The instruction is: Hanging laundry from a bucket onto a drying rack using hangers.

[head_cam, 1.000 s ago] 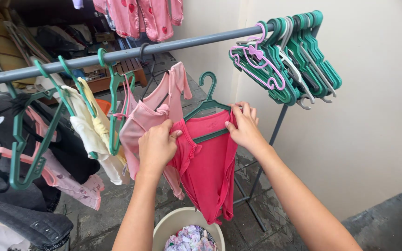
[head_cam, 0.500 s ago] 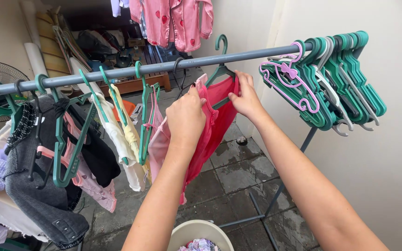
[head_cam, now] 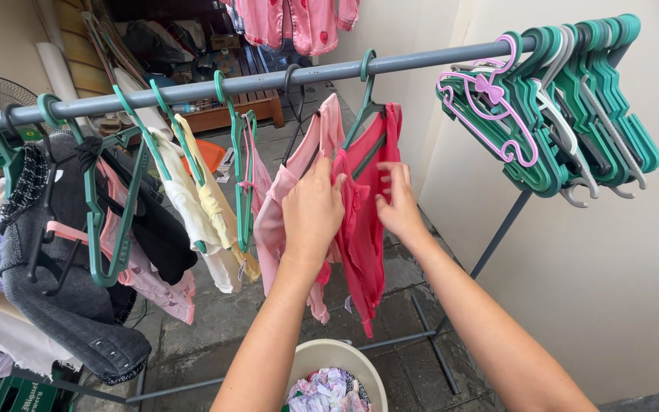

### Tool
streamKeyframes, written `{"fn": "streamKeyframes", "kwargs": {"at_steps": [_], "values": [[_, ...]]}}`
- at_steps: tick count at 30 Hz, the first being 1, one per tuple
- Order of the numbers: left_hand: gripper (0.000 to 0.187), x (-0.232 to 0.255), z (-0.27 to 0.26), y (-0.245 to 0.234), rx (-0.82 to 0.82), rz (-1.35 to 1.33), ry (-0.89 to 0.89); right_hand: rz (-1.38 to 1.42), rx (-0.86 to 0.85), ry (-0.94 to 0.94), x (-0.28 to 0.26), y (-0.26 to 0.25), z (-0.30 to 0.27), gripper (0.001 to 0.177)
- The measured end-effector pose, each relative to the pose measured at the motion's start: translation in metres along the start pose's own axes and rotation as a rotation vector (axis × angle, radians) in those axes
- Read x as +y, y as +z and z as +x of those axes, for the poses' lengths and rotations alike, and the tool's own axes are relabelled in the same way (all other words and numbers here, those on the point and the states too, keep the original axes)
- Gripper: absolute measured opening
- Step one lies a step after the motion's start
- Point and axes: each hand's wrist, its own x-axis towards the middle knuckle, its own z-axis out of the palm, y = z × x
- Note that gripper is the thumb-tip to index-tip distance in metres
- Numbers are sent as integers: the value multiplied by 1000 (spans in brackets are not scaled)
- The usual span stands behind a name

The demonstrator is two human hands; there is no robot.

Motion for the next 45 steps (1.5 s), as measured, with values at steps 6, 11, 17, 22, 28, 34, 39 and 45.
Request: {"fn": "streamKeyframes", "kwargs": {"at_steps": [6,11,17,22,28,34,39,45], "values": [[33,2,-29,10,44,-385,-35,147,-267,290,75,49,-92,52],[47,-26,-96,63,-8,-536,-186,-36,-553,425,179,90,-196,51],[61,-106,-227,172,-182,-442,-326,-374,-714,308,171,85,-245,33],[65,-141,-314,222,-457,-293,-457,-354,-692,372,135,77,-238,18],[60,-138,-328,218,-587,-325,-605,584,-523,562,142,81,-235,24],[42,-120,-315,191,-530,-1091,-878,451,-580,299,133,67,-239,59],[30,-114,-317,174,-574,-1008,-893,265,-652,475,142,77,-254,25],[19,-130,-323,179,-459,-1161,-1010,330,-732,632,92,69,-243,17]]}}
